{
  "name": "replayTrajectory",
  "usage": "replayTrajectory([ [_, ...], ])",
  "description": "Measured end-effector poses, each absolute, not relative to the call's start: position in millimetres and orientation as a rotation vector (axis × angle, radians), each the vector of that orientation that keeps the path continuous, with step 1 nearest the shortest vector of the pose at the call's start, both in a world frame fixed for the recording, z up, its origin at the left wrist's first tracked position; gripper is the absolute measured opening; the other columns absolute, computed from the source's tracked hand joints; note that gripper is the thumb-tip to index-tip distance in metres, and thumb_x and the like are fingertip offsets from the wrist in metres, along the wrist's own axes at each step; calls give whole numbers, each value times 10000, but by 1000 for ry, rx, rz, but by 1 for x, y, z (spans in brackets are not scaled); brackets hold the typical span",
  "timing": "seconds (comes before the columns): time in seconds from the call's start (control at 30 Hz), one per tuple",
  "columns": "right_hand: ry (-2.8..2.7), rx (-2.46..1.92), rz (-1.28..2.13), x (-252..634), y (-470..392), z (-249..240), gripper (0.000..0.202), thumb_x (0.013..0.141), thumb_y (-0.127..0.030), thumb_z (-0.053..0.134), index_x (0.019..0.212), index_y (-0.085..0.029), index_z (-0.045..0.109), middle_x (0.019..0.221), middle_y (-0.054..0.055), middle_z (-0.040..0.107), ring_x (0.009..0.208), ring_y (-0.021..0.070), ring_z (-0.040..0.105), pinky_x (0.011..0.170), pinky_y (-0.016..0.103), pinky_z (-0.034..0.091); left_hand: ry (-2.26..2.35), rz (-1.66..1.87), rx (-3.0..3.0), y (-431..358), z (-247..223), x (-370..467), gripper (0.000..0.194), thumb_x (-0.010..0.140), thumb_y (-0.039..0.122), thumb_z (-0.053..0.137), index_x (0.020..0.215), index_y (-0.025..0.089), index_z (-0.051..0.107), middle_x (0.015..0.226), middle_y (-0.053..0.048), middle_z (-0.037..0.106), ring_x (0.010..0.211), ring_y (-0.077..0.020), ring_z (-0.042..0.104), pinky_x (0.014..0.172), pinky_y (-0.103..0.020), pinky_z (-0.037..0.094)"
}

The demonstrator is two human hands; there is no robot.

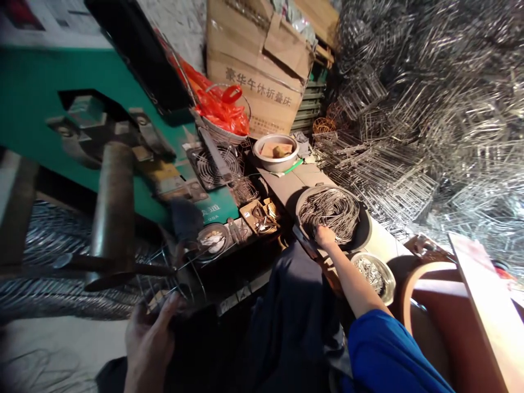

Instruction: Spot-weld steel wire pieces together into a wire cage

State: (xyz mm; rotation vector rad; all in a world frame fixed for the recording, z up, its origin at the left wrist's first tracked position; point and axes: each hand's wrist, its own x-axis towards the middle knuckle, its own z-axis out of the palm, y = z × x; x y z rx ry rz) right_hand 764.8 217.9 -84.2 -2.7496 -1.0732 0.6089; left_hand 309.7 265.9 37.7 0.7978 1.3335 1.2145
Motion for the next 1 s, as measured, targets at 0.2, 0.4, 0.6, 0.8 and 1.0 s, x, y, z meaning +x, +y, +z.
replayTrajectory([
  [0.2,-1027,-2442,522,756,201,-36,149,952,-267,483,1026,-162,557,893,105,641,847,237,630,803,355,491,1393,1283,846,250,39,308,782,589,332,887,1300,231,578,710,33,641,521,-94,548,419,-167,484],
  [0.4,-873,-1393,729,718,217,47,446,802,-543,711,1094,-250,545,844,0,574,733,163,550,667,268,473,1421,1247,923,209,33,304,782,643,356,858,1342,229,532,727,37,605,539,-94,539,429,-180,501],
  [0.6,-1145,-1431,812,642,265,85,501,822,-648,645,685,-175,559,658,-6,472,622,129,410,582,253,347,1381,1246,926,192,40,311,729,689,394,820,1317,197,506,683,64,529,518,-82,505,423,-176,484],
  [0.8,-1242,-1361,884,584,258,69,550,791,-586,708,573,-197,386,579,-36,296,566,111,273,535,263,253,1337,1230,953,189,40,308,680,767,382,774,1324,182,440,637,88,488,487,-72,472,437,-173,462],
  [1.0,-1276,-1303,991,564,268,32,551,749,-581,724,543,-192,391,583,-27,327,581,121,290,554,272,245,1283,1235,901,185,36,307,665,785,386,765,1317,185,419,605,100,483,441,-57,453,430,-159,410],
])
